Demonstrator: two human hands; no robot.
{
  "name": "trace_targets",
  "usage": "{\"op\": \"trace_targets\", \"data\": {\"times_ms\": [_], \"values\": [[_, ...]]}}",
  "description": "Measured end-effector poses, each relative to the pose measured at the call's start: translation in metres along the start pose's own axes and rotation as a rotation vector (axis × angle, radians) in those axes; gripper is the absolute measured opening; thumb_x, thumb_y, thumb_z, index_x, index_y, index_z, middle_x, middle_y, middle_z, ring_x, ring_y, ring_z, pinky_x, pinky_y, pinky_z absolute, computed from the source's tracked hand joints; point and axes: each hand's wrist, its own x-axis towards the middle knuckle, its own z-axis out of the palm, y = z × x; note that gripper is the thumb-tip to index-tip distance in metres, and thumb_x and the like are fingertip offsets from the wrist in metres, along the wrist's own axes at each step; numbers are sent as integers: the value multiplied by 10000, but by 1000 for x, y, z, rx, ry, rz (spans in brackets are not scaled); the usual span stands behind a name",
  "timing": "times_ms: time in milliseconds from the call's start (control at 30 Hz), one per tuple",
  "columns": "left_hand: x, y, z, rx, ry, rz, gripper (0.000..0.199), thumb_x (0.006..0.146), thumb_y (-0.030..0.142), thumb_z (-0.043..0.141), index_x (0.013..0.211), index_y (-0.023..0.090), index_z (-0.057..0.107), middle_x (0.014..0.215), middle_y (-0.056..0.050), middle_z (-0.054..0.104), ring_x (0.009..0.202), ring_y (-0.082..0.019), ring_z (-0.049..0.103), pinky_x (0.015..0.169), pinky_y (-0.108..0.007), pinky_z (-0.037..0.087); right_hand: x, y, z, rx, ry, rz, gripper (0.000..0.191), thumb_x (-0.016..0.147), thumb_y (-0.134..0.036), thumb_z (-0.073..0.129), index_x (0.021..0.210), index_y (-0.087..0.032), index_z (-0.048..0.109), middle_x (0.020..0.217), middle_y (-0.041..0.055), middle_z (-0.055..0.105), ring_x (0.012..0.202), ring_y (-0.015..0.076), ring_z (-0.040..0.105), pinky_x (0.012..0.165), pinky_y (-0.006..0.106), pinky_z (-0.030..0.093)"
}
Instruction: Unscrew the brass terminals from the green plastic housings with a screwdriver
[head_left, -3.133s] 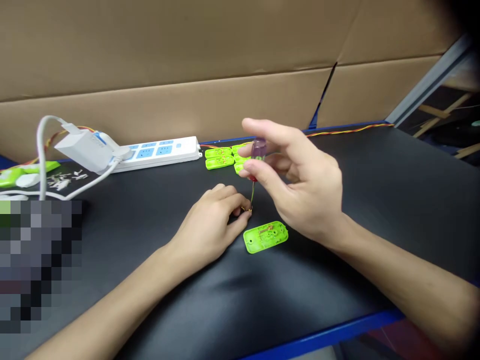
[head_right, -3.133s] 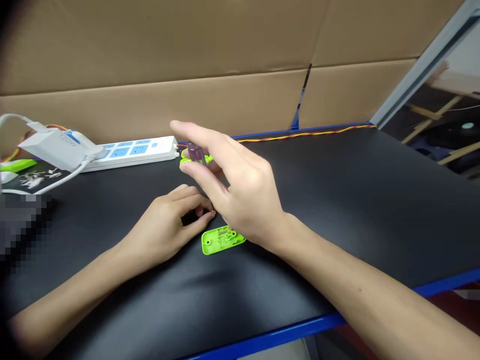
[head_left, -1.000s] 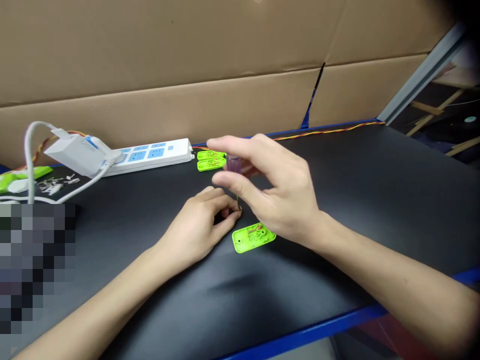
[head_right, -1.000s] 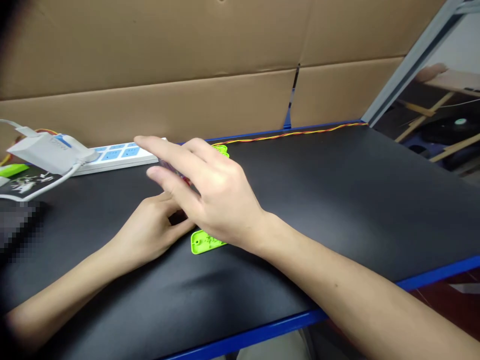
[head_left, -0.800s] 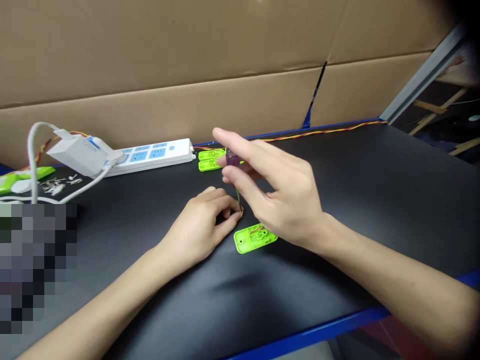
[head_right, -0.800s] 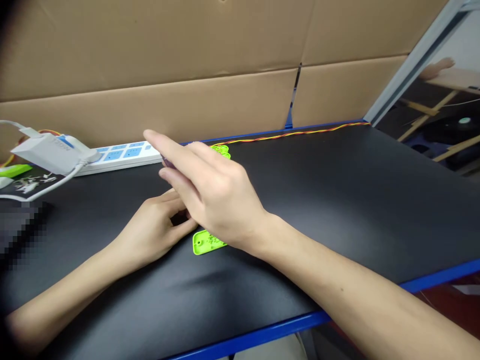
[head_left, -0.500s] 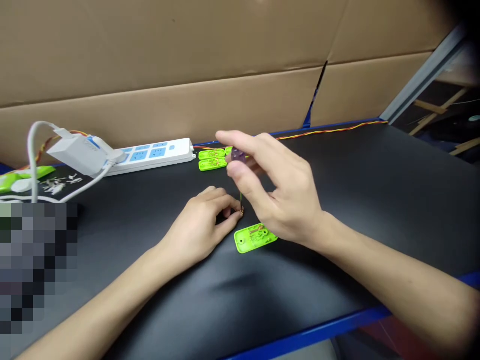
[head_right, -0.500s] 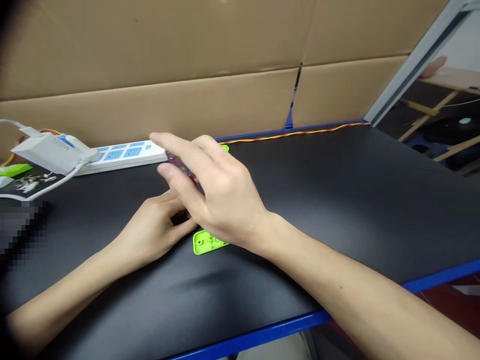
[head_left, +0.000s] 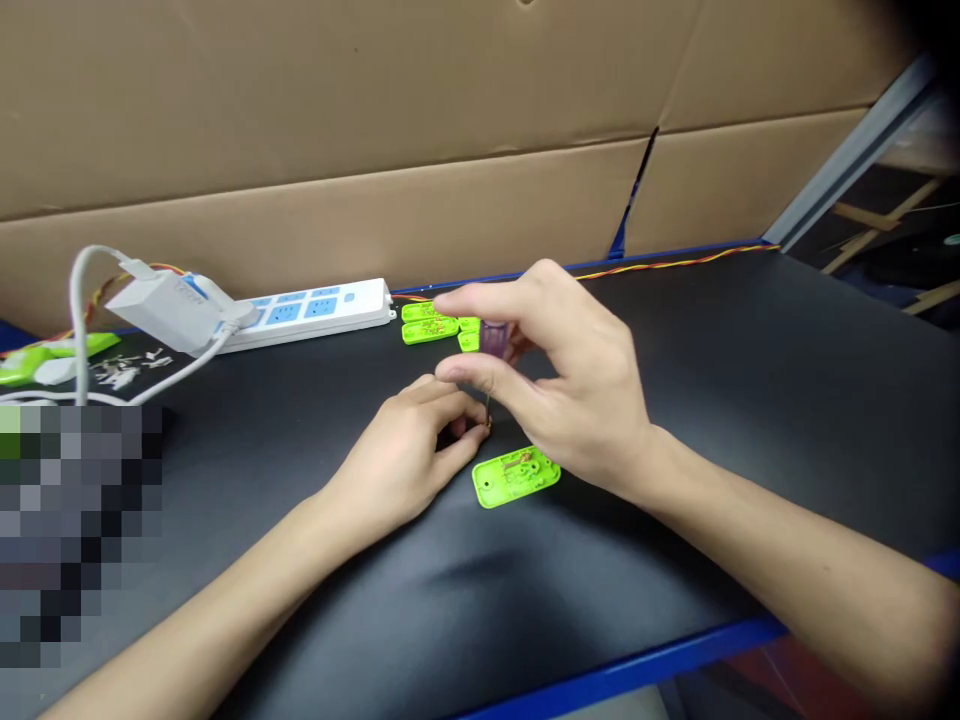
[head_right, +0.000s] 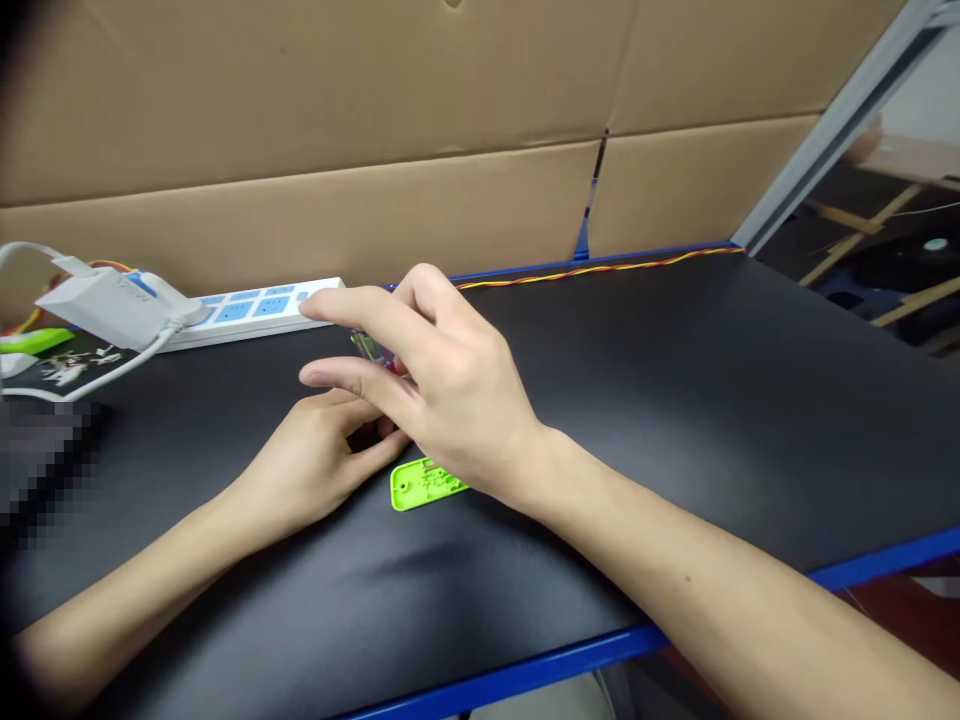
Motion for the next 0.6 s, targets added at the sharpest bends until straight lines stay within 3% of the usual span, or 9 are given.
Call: {"op": "trace_targets", "data": {"times_ms": [100,200,467,600], "values": [[1,1,-1,-5,-9,10,141,912,269,557,865,194,668,831,-20,654,875,-195,607,768,-306,480,-1,-1,0,25,-44,-14,331,958,-219,476,1240,-121,617,943,81,680,825,145,655,827,292,579],[1,2,-1,-13,-13,9,138,909,261,559,857,184,661,844,-29,653,884,-199,599,776,-312,478,-4,0,2,66,-35,-35,394,951,-116,415,1321,-149,547,1099,74,705,947,133,689,913,272,574],[0,2,-1,-10,-7,17,119,900,213,557,817,176,634,811,-8,642,780,-157,560,715,-276,442,-4,1,3,42,-19,-38,357,949,-122,466,1287,-175,571,1021,41,726,844,112,701,871,258,602],[0,0,-4,-18,-15,32,95,902,205,559,876,180,646,834,1,644,796,-149,572,729,-267,447,-4,2,2,45,-36,-38,352,951,-124,466,1287,-96,567,1027,79,723,834,118,703,851,250,604]]}}
